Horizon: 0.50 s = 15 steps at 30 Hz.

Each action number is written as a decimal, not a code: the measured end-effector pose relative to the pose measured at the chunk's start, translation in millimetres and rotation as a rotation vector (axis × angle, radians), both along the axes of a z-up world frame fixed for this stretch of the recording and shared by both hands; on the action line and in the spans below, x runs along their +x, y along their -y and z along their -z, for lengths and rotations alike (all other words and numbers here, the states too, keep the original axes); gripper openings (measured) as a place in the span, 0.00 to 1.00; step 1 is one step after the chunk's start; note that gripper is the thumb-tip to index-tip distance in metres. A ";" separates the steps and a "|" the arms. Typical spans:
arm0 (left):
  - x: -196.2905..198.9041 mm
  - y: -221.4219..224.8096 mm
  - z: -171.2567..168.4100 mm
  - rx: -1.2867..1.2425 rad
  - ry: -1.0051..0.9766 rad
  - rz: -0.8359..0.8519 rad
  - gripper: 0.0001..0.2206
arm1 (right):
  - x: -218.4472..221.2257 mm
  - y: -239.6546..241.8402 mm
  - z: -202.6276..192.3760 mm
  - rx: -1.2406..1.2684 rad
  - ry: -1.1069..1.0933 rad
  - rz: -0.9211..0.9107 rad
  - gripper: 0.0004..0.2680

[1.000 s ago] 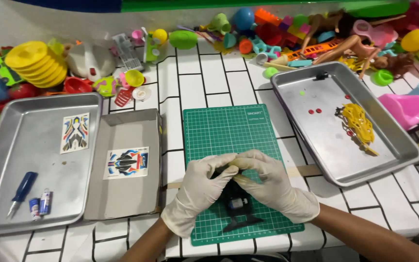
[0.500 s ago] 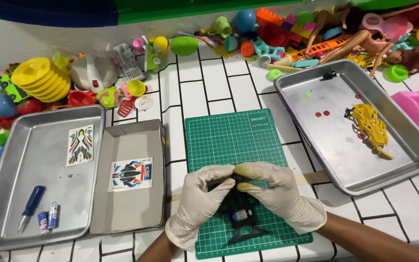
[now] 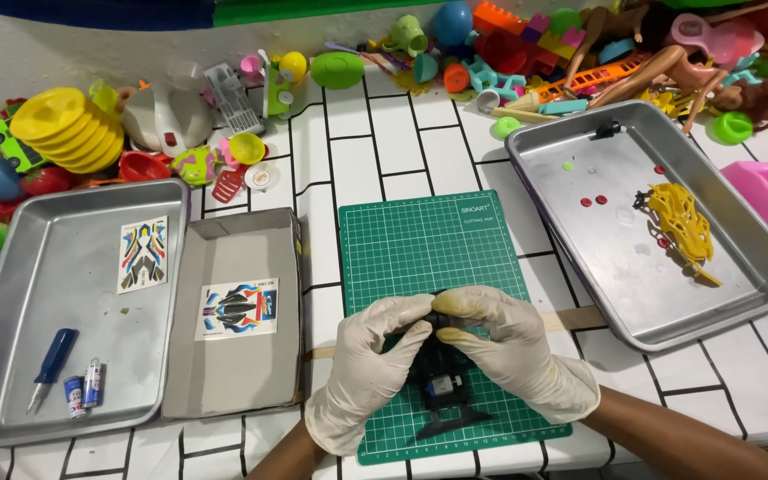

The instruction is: Assembling a mini 4WD toy car by installing internal components like gears and motor into the chassis on a cutting mat.

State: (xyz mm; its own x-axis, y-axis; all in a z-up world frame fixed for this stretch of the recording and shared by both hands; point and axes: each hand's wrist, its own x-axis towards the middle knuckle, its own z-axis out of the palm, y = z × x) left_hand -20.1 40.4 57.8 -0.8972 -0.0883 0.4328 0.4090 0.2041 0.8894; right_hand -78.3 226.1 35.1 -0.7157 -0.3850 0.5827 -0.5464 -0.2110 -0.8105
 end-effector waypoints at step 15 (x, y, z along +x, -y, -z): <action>1.7 -4.4 18.8 -0.030 -0.071 0.051 0.15 | -2.2 -1.0 9.7 -0.088 -0.053 -0.082 0.17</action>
State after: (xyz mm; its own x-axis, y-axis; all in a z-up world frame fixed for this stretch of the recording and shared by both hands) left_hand -18.4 44.8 39.0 -0.8671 -0.0294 0.4972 0.4813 0.2074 0.8517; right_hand -80.5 227.1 25.5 -0.6510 -0.3871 0.6529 -0.5661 -0.3254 -0.7574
